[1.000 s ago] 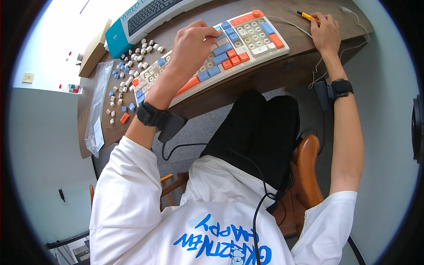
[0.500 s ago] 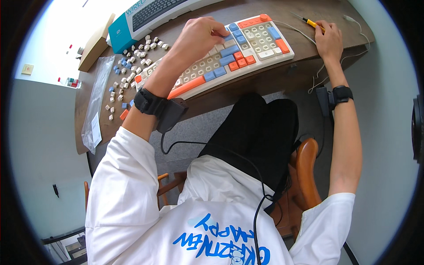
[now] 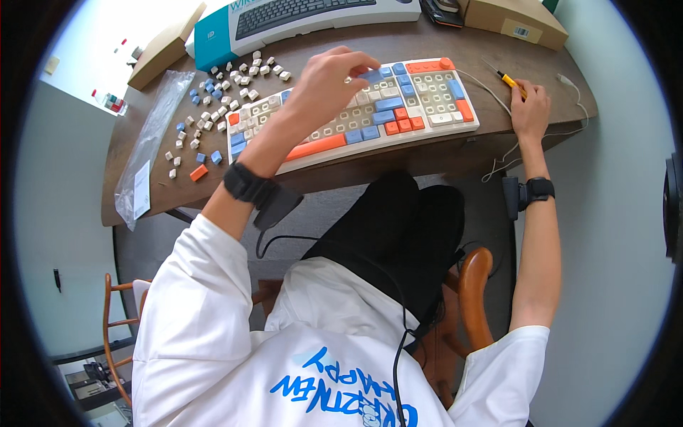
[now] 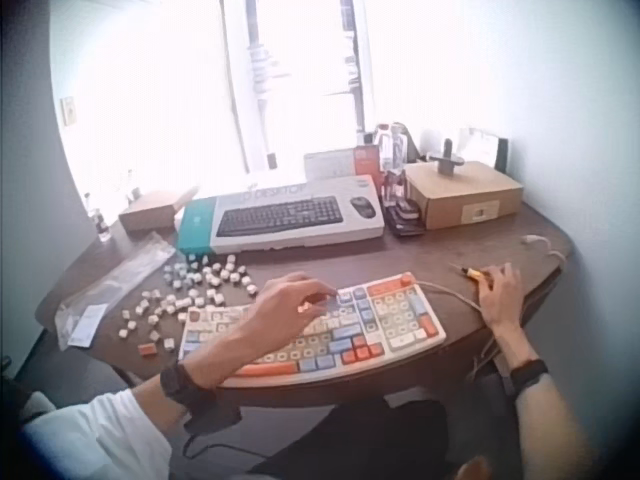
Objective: The person attaches various keycaps to a keyboard frame by pressing them into place one at a time, occasionally using a small yellow tool to assist in positioning or securing the keys.
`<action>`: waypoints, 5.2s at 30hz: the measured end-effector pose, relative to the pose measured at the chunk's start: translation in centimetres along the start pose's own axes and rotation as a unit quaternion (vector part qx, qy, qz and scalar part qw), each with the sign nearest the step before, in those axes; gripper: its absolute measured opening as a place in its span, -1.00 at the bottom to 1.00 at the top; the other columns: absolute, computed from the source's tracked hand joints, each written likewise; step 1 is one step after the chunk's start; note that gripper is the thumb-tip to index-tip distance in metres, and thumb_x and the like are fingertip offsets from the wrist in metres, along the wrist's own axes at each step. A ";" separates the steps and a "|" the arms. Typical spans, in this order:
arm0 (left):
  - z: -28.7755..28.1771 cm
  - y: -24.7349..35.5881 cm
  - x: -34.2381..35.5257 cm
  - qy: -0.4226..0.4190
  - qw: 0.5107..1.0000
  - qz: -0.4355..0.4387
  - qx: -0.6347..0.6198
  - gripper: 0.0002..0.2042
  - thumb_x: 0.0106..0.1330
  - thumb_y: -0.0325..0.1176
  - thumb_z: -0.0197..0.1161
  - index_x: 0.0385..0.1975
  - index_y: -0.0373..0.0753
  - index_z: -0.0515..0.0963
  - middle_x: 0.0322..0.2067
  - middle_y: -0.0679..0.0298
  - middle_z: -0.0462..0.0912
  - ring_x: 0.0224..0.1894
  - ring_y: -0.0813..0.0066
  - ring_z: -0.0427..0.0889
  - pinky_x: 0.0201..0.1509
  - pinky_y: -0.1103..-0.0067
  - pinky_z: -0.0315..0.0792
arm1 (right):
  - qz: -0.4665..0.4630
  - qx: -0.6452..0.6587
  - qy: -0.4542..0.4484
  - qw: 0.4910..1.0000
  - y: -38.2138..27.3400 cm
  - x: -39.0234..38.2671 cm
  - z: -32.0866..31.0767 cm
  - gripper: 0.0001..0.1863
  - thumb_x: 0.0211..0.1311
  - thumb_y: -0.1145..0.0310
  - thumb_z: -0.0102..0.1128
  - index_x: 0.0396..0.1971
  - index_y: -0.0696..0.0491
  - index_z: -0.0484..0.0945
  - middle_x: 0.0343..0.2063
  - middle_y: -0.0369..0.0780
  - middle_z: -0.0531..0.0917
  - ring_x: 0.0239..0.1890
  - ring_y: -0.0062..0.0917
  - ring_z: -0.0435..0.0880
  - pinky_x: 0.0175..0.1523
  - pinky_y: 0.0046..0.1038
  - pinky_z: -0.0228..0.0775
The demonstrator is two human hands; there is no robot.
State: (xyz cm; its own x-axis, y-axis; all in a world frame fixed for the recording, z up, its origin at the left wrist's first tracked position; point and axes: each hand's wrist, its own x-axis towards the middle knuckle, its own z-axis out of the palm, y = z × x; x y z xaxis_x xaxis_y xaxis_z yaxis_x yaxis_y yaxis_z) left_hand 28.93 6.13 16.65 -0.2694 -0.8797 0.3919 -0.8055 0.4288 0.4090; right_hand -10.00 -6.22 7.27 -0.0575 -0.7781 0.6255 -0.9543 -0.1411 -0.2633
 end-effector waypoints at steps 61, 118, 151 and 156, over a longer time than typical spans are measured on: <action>-8.7 7.0 -21.5 0.084 0.932 -0.027 -0.351 -0.63 0.20 -0.64 0.47 0.03 -0.38 0.63 -0.19 0.19 0.68 -0.17 0.47 0.68 -0.10 0.63 0.58 | -0.096 0.594 -0.323 0.731 -28.8 -16.8 -20.7 -0.67 0.13 0.75 0.40 -0.08 0.25 0.70 -0.18 -0.13 0.72 -0.21 -0.56 0.73 -0.11 -0.58 0.64; -10.5 -3.3 -23.4 0.158 0.851 -0.262 -0.428 -0.63 0.56 -0.36 0.12 0.31 -0.27 0.50 -0.06 0.13 0.77 -0.12 0.52 0.76 -0.14 0.64 0.62 | -0.339 0.380 -0.275 0.816 -38.9 -12.0 -9.6 -0.77 0.07 0.56 0.51 -0.26 0.11 0.67 -0.26 -0.23 0.67 -0.29 -0.41 0.74 -0.23 -0.45 0.62; -10.8 -5.0 -24.1 0.211 0.852 -0.234 -0.418 -0.77 0.54 -0.46 0.09 0.00 -0.28 0.69 -0.28 0.26 0.75 -0.30 0.66 0.66 -0.19 0.73 0.51 | -0.333 0.328 -0.359 0.808 -41.9 -11.9 -7.7 -0.83 0.17 0.60 0.43 -0.27 0.22 0.61 -0.29 -0.16 0.62 -0.28 -0.34 0.77 -0.22 -0.40 0.65; -10.8 -5.1 -24.1 0.209 0.852 -0.234 -0.419 -0.77 0.54 -0.46 0.09 0.00 -0.28 0.69 -0.28 0.26 0.75 -0.29 0.66 0.66 -0.20 0.73 0.50 | -0.331 0.338 -0.344 0.811 -41.8 -11.9 -7.7 -0.82 0.16 0.60 0.43 -0.27 0.21 0.61 -0.28 -0.17 0.62 -0.29 -0.35 0.77 -0.21 -0.40 0.67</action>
State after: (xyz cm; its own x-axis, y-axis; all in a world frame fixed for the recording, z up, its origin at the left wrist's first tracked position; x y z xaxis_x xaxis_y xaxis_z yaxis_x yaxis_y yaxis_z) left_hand 45.24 27.40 14.02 0.3300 -0.9201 0.2111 -0.0658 0.2006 0.9775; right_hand 28.38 13.64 16.46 0.8010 -0.5196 0.2974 -0.3174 -0.7898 -0.5249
